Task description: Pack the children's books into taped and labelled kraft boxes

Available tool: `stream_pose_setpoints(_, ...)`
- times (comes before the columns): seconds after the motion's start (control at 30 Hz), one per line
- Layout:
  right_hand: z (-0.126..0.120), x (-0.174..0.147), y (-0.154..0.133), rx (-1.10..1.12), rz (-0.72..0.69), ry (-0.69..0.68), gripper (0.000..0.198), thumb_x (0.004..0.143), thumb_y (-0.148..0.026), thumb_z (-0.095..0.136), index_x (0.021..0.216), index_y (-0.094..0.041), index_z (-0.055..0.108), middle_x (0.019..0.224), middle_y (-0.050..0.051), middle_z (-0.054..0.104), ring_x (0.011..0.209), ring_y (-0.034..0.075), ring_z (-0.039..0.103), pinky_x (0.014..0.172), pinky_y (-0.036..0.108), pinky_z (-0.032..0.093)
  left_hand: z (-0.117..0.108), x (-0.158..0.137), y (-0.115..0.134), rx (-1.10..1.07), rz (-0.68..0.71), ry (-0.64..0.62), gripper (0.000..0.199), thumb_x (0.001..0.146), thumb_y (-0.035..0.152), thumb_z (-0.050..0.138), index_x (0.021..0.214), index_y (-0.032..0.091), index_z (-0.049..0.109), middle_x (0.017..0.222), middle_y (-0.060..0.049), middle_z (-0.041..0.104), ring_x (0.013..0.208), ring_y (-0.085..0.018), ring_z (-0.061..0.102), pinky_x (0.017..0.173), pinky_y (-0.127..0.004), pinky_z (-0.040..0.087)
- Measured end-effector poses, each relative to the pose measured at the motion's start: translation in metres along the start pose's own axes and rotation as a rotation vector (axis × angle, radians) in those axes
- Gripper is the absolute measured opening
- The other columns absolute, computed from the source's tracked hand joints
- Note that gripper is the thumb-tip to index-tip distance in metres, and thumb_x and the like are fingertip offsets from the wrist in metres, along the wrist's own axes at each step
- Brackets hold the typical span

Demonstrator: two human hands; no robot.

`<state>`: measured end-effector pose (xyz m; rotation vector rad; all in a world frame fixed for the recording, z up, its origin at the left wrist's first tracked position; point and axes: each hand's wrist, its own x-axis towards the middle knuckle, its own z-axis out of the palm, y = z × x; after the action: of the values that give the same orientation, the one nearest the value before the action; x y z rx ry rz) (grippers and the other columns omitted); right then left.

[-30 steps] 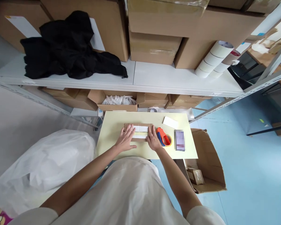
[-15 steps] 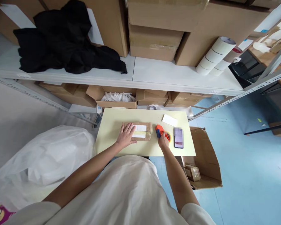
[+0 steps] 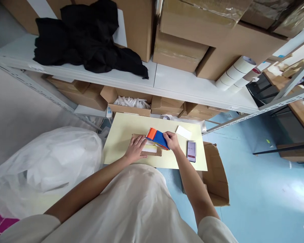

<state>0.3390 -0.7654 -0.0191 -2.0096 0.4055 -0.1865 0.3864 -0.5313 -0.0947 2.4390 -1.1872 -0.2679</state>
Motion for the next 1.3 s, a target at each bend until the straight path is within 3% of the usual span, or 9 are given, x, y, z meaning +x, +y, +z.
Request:
stream_pose_setpoints(0.1,0.005,0.01,0.001,-0.008,0.045,-0.132,0.047,0.077,-0.059,0.05,0.055,-0.018,0.046,0.052,-0.004,0.039,0.05,0.009,0.034,0.047,0.024,0.03,-0.01,0.002,0.0,-0.13,0.018,0.022,0.089,0.062,0.053,0.073,0.137,0.019,0.04,0.15,-0.016,0.03,0.139,-0.035,0.022,0.114,-0.055,0.002)
stream_pose_setpoints(0.17,0.004,0.014,0.003,-0.013,0.047,-0.175,0.048,0.076,-0.061,0.05,0.053,-0.019,0.043,0.052,-0.004,0.036,0.05,0.009,0.031,0.047,0.024,0.029,-0.018,0.007,-0.003,-0.327,-0.041,0.071,0.079,0.069,0.056,0.066,0.135,0.019,0.043,0.144,-0.015,0.04,0.136,-0.033,0.029,0.114,-0.054,0.011)
stream_pose_setpoints(0.3,0.0,0.016,0.004,-0.031,0.044,-0.205,0.05,0.075,-0.064,0.05,0.052,-0.02,0.041,0.051,-0.004,0.034,0.049,0.009,0.03,0.046,0.025,0.027,-0.032,0.024,-0.004,-0.904,-0.416,0.189,0.054,0.087,0.054,0.042,0.127,0.019,0.05,0.126,-0.013,0.056,0.116,-0.025,0.053,0.099,-0.041,0.04)
stream_pose_setpoints(0.47,-0.001,0.014,0.005,-0.041,0.018,-0.221,0.05,0.076,-0.064,0.05,0.054,-0.019,0.045,0.052,-0.003,0.038,0.05,0.01,0.034,0.047,0.025,0.03,-0.04,0.041,0.009,-1.494,-0.614,-0.016,0.044,0.076,0.053,0.06,0.1,0.016,0.064,0.089,-0.008,0.068,0.074,-0.015,0.064,0.071,-0.03,0.05)
stream_pose_setpoints(0.63,-0.002,0.012,0.006,-0.088,-0.013,-0.22,0.049,0.078,-0.063,0.047,0.057,-0.018,0.05,0.055,-0.001,0.046,0.054,0.012,0.041,0.05,0.025,0.035,-0.04,0.043,0.01,-1.478,-0.627,0.063,0.026,0.07,0.037,0.069,0.08,0.013,0.068,0.066,-0.002,0.064,0.059,-0.009,0.06,0.06,-0.023,0.046)
stream_pose_setpoints(0.83,-0.001,0.011,-0.019,-0.27,-0.099,-0.241,0.048,0.084,-0.056,0.043,0.057,-0.018,0.052,0.054,0.0,0.048,0.052,0.011,0.04,0.049,0.024,0.034,-0.043,0.038,-0.001,-1.375,-0.613,0.15,0.017,0.068,0.03,0.07,0.073,0.014,0.069,0.067,-0.001,0.067,0.058,-0.011,0.063,0.057,-0.022,0.047)
stream_pose_setpoints(0.97,-0.021,0.01,-0.027,-0.412,-0.147,-0.27,0.046,0.085,-0.052,0.043,0.058,-0.017,0.055,0.054,0.0,0.052,0.052,0.011,0.043,0.052,0.024,0.037,-0.05,0.013,-0.033,-1.285,-0.643,0.256,0.026,0.065,0.038,0.071,0.073,0.013,0.068,0.066,-0.003,0.068,0.06,-0.014,0.065,0.054,-0.022,0.046)
stream_pose_setpoints(1.1,-0.042,0.01,-0.013,-0.502,-0.115,-0.264,0.049,0.085,-0.055,0.043,0.055,-0.017,0.053,0.051,-0.001,0.049,0.05,0.011,0.041,0.052,0.024,0.035,-0.057,-0.018,-0.078,-1.225,-0.728,0.329,0.036,0.054,0.045,0.077,0.069,0.014,0.067,0.06,-0.003,0.067,0.057,-0.014,0.062,0.054,-0.023,0.045)
stream_pose_setpoints(1.3,-0.028,0.009,0.005,-0.524,-0.087,-0.276,0.051,0.084,-0.057,0.04,0.056,-0.018,0.056,0.053,0.0,0.054,0.05,0.012,0.044,0.052,0.024,0.036,-0.054,-0.029,-0.101,-1.198,-0.752,0.296,0.046,0.05,0.052,0.077,0.071,0.013,0.068,0.063,-0.005,0.067,0.057,-0.014,0.061,0.055,-0.025,0.046)
